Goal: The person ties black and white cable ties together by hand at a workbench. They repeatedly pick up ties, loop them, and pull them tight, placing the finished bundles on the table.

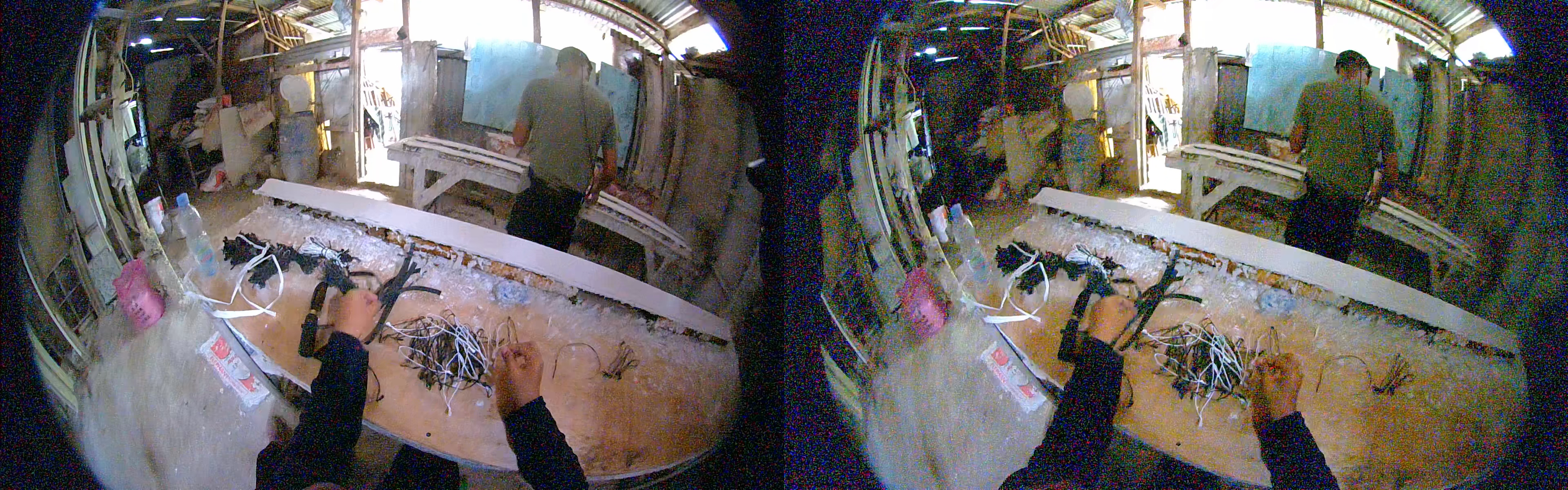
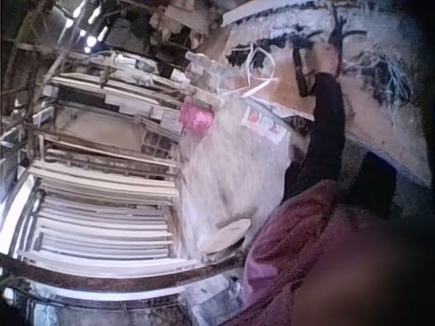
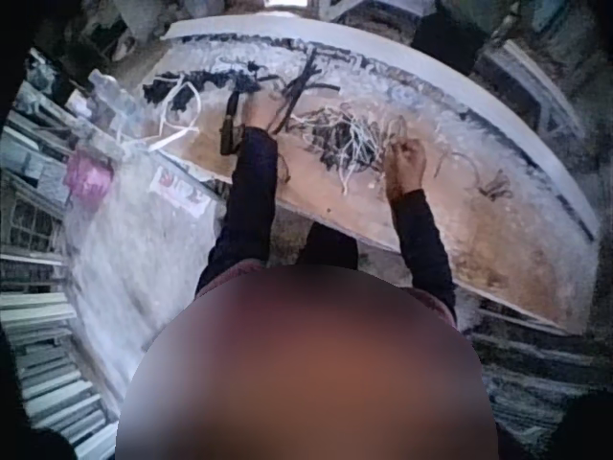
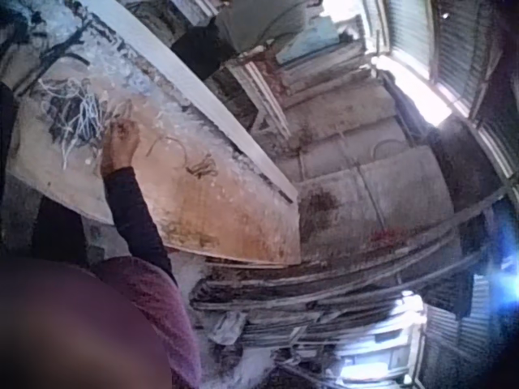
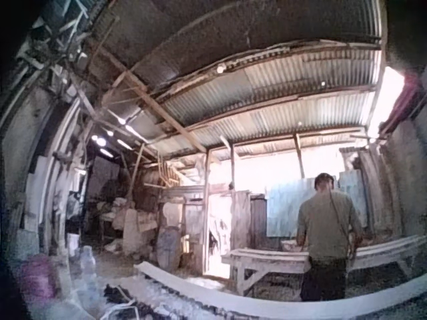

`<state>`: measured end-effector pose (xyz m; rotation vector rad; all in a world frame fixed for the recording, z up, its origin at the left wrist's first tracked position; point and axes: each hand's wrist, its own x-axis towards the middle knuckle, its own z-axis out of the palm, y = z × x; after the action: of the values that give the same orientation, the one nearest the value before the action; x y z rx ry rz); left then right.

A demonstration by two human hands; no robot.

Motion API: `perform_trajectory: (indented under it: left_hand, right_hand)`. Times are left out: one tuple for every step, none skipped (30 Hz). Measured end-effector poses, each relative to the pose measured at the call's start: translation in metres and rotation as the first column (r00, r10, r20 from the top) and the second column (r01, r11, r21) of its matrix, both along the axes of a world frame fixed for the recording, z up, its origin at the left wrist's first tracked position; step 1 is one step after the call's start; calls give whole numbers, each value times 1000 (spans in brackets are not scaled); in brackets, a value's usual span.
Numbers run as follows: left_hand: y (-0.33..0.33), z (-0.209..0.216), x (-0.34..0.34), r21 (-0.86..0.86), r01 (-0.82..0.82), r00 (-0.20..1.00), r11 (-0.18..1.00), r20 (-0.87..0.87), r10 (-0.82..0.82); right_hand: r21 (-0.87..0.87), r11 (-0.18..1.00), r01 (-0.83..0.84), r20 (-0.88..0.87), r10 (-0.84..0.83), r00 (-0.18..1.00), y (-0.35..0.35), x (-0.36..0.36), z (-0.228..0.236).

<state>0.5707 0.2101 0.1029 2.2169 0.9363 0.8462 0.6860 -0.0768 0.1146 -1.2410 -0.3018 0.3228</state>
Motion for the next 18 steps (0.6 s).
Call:
perform_trajectory:
  left_hand:
    - [3,7,2,-31,13,994,999,111,-10]
    - [5,15,3,-113,25,982,993,191,-2]
    - [9,25,6,-164,57,960,985,281,-9]
    - [8,34,4,-187,126,905,974,424,-36]
    - [6,44,1,-279,183,857,943,514,-14]
    - [5,54,-3,-308,217,836,926,549,-13]
    - [1,65,-8,-352,248,814,902,580,2]
    - [-3,75,-13,-391,281,793,876,609,18]
    - [-8,84,-19,-375,304,758,876,652,16]
    - [-14,94,-24,-356,327,722,875,692,11]
    - [-19,103,-29,-338,359,681,870,732,4]
    - [-24,112,-36,-365,339,706,867,708,21]
    - [-31,119,-42,-337,374,654,864,756,11]
    - [-39,124,-49,-326,405,605,854,796,17]
    - [-47,129,-56,-312,435,553,844,833,23]
    - [-53,135,-62,-291,438,533,851,846,16]
    - [-58,141,-68,-279,432,520,858,854,17]
    - [-64,146,-74,-288,504,460,815,887,29]
  right_hand:
    - [77,996,-39,-22,41,999,0,-2,1]
    - [-121,988,91,293,-52,955,-1,-4,4]
    - [-252,939,235,590,-43,807,-1,-5,7]
    - [-286,930,230,692,34,721,-2,-9,10]
    - [-351,878,325,845,147,515,-2,-13,13]
    - [-385,890,246,863,252,438,-1,-21,16]
    - [-403,900,168,880,331,341,0,-31,18]
    - [-567,817,105,806,524,276,5,-42,20]
    - [-695,717,56,713,675,192,13,-55,19]
    - [-647,762,-21,757,646,93,24,-71,17]
    - [-592,799,-104,804,595,-13,36,-85,14]
    - [-629,772,-88,774,633,25,45,-96,11]
    - [-659,748,-73,747,663,52,54,-104,7]
    - [-688,723,-57,719,691,80,61,-110,1]
    - [-695,718,-24,716,695,67,68,-113,-5]
    - [-701,714,11,713,699,51,77,-113,-10]
    - [-735,674,72,677,734,47,84,-112,-15]
    - [-761,649,0,648,759,62,88,-111,-19]
